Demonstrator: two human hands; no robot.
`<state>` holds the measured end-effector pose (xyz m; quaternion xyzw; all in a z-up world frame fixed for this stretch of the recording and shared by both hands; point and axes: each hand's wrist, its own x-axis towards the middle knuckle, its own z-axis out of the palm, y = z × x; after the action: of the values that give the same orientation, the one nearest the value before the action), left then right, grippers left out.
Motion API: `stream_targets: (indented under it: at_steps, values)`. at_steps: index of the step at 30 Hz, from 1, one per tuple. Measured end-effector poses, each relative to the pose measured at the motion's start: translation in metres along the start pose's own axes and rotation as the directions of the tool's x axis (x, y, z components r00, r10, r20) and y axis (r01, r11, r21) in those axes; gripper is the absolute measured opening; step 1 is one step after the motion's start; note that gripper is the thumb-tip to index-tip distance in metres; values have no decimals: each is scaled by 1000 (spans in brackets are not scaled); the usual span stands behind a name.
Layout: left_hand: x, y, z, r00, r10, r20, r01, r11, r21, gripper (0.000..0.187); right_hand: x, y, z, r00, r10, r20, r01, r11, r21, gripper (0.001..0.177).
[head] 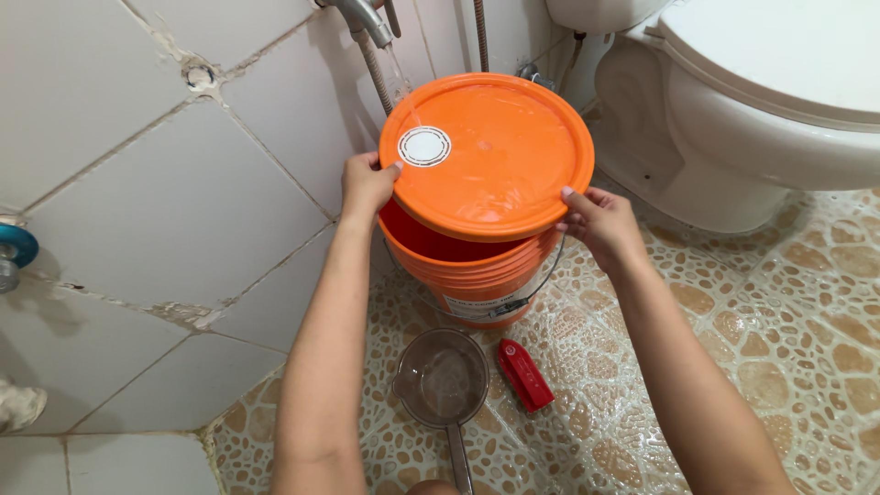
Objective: The person scrubs the bathroom floor using a red scrubbing brush and water from a metal scoop. They move around the toilet and sink, cleaning the tiled floor and rinsing the brush periodically.
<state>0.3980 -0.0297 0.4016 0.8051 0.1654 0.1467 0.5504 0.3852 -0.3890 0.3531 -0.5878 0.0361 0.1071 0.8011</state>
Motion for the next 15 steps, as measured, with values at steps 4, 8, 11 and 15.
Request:
stream_targets:
  at_steps: [4,8,11,15]
  values:
    - [-8,24,0,997,64,-38,-61,995,76,28,9,9,-5,999,23,35,-25,998,53,24]
    - [-12,46,3,989,139,-55,-138,990,20,31,11,10,-10,998,71,0,-70,993,96,24]
    - [-11,63,8,974,211,-79,-207,977,47,33,9,6,-11,990,135,-38,-124,970,210,22]
    - [-8,85,24,975,222,-15,-220,973,70,33,1,-11,-25,962,244,-118,-197,928,315,21]
